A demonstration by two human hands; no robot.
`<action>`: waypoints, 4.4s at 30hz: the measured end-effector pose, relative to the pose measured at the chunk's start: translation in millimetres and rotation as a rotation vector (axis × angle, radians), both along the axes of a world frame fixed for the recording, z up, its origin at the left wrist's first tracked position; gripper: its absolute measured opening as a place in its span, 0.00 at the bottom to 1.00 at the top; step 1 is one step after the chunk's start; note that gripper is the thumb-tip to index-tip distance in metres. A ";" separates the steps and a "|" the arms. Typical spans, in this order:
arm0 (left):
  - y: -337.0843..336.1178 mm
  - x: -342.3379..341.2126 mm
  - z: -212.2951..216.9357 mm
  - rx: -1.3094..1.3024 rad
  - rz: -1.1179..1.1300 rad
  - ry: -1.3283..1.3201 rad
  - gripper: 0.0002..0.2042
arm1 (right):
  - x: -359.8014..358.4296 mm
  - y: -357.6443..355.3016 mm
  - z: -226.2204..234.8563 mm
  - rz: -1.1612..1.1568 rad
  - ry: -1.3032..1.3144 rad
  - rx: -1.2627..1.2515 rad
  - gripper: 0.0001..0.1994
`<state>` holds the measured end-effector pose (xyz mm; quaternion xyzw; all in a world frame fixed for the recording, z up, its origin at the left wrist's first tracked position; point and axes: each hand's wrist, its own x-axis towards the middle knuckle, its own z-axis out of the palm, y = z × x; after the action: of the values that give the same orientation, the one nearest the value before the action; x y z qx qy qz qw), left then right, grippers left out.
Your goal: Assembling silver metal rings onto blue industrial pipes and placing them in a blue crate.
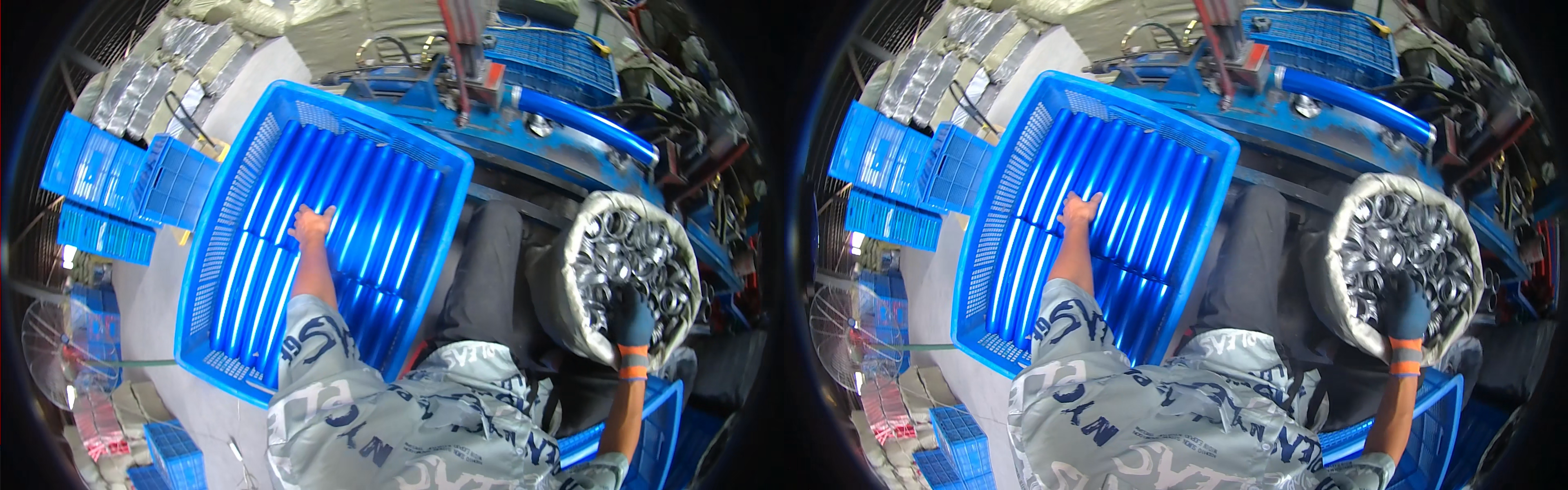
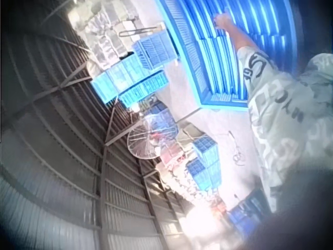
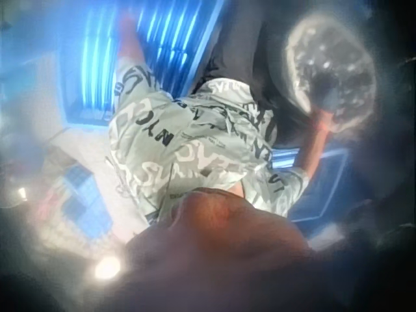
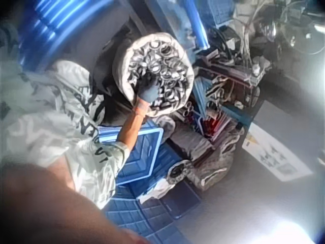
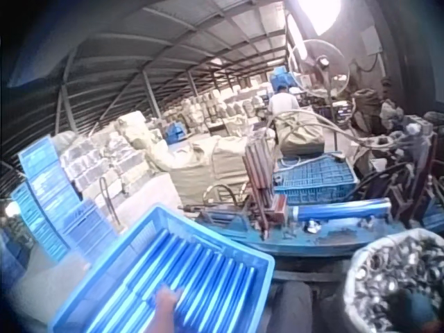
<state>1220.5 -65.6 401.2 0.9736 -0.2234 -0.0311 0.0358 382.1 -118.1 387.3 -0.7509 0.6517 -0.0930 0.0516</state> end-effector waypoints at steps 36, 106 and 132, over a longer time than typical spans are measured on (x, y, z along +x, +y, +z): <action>-56.4 -401.1 195.2 -0.268 -1.690 0.319 0.30 | 44.6 52.5 155.9 -0.135 -1.543 0.322 0.35; -92.7 -419.1 99.2 -1.275 -0.263 2.023 0.29 | 116.8 -342.9 96.9 -0.092 0.128 -0.631 0.21; -436.1 -526.4 44.0 -0.884 -0.210 1.687 0.43 | -184.6 452.6 97.2 -1.124 -0.744 -0.793 0.34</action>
<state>694.1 -501.7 445.1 0.5039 -0.2018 -0.6379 0.5463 197.5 334.5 484.4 -0.1899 0.7922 -0.5768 -0.0601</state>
